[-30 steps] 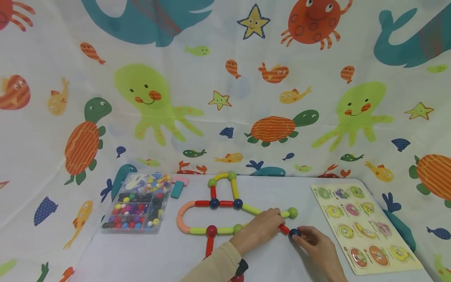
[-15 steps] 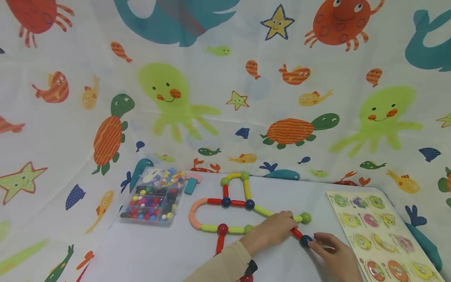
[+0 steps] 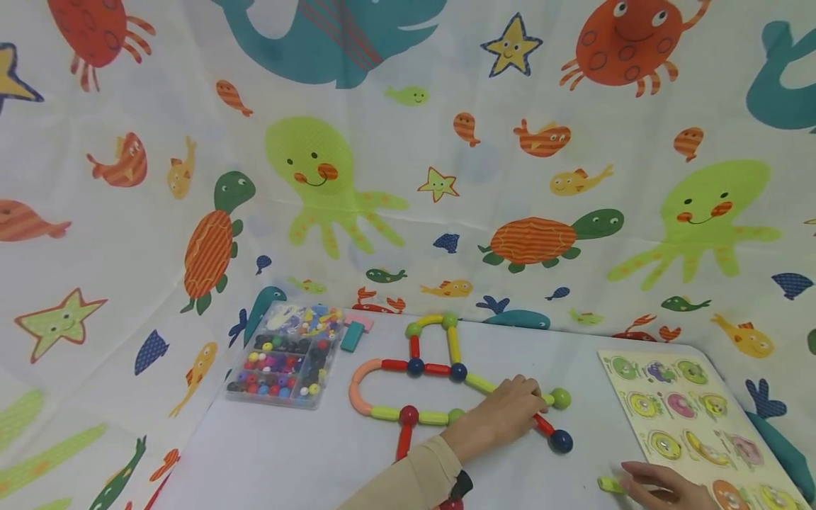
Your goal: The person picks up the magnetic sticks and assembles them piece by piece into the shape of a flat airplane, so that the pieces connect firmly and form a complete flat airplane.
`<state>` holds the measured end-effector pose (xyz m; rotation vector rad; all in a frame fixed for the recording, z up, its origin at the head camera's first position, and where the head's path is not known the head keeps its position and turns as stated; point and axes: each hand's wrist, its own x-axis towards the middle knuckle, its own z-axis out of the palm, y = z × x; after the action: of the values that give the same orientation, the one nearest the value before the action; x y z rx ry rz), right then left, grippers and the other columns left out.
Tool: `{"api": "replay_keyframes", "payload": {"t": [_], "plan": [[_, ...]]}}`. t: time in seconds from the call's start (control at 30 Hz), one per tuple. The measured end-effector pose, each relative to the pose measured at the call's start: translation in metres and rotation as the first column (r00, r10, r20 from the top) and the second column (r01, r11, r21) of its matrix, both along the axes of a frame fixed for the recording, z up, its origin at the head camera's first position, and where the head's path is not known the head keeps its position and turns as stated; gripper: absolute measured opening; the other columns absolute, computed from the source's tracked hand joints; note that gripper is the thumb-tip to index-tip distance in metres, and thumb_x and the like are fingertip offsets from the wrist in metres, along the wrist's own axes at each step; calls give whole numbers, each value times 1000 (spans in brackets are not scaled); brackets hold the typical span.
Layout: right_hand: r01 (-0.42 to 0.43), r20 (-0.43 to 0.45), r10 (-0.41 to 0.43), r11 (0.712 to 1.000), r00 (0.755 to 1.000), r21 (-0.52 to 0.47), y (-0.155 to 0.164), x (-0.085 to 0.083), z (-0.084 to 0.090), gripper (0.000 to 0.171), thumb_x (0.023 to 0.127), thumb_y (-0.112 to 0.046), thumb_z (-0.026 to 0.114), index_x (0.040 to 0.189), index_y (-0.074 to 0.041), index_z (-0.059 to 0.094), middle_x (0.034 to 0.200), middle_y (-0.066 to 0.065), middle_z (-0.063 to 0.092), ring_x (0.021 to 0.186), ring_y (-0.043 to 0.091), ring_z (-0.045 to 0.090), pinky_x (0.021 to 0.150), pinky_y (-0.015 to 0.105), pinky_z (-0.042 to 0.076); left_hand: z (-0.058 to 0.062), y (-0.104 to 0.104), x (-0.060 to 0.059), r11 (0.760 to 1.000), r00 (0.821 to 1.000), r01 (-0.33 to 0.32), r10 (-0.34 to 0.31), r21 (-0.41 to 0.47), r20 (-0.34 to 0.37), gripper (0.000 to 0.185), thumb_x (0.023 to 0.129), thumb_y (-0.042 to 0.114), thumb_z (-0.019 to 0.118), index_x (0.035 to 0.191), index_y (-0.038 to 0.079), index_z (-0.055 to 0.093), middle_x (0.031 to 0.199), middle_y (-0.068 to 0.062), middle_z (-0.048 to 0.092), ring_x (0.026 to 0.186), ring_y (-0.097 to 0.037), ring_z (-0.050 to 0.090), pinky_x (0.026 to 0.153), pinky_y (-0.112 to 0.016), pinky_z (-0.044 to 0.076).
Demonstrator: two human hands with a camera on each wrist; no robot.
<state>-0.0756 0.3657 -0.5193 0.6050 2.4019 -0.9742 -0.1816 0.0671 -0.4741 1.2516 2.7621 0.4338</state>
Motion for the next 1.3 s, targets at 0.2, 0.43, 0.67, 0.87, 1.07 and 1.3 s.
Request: {"api": "replay_keyframes", "payload": {"t": [0.2, 0.43, 0.67, 0.87, 1.07, 1.3], "plan": [[-82, 45, 80, 996, 996, 46, 7, 2, -11, 80, 73, -69, 76, 131, -15, 67, 116, -2, 68, 88, 15, 62, 74, 36, 54, 0, 3, 1, 1000, 1000, 5, -5, 0, 5, 25, 96, 26, 71, 121, 27, 73, 125, 10, 62, 111, -4, 52, 89, -14, 42], [-126, 17, 125, 984, 992, 127, 4, -5, -18, 79, 71, -67, 78, 125, -10, 69, 102, -2, 72, 84, 14, 63, 75, 35, 52, -4, 2, 0, 1000, 1000, -6, 6, 0, 16, 27, 97, 27, 70, 123, 29, 72, 129, 11, 61, 116, -4, 52, 100, -19, 44], [-94, -63, 108, 976, 992, 195, -13, -8, -11, 83, 68, -71, 77, 121, -8, 71, 96, -2, 73, 83, 14, 64, 78, 39, 54, -6, 1, -1, 1000, 998, -13, 13, -6, 67, 30, 98, 27, 68, 127, 30, 70, 132, 12, 60, 119, -4, 51, 103, -20, 43], [-1, -160, 30, 984, 987, 180, -30, -17, 4, 79, 76, -67, 75, 123, -4, 69, 97, 2, 72, 86, 16, 63, 81, 39, 53, -7, -1, -2, 1000, 996, -11, 11, 5, 90, 30, 98, 27, 68, 127, 30, 70, 130, 11, 61, 118, -5, 51, 102, -21, 43], [44, -258, -5, 988, 966, 148, -49, -33, 13, 65, 86, -57, 74, 124, -4, 68, 102, 8, 73, 89, 19, 65, 80, 38, 53, -6, -3, -2, 1000, 996, -11, 10, 8, 87, 27, 97, 25, 69, 124, 28, 72, 130, 11, 62, 119, -6, 51, 104, -22, 43], [49, -307, -16, 994, 951, 98, -65, -52, 18, 62, 87, -52, 76, 121, 0, 69, 99, 10, 75, 88, 19, 67, 72, 29, 54, -6, 0, -1, 1000, 996, 5, -5, 1, 84, 27, 97, 26, 69, 124, 29, 73, 133, 11, 62, 122, -6, 52, 105, -23, 44]]}}
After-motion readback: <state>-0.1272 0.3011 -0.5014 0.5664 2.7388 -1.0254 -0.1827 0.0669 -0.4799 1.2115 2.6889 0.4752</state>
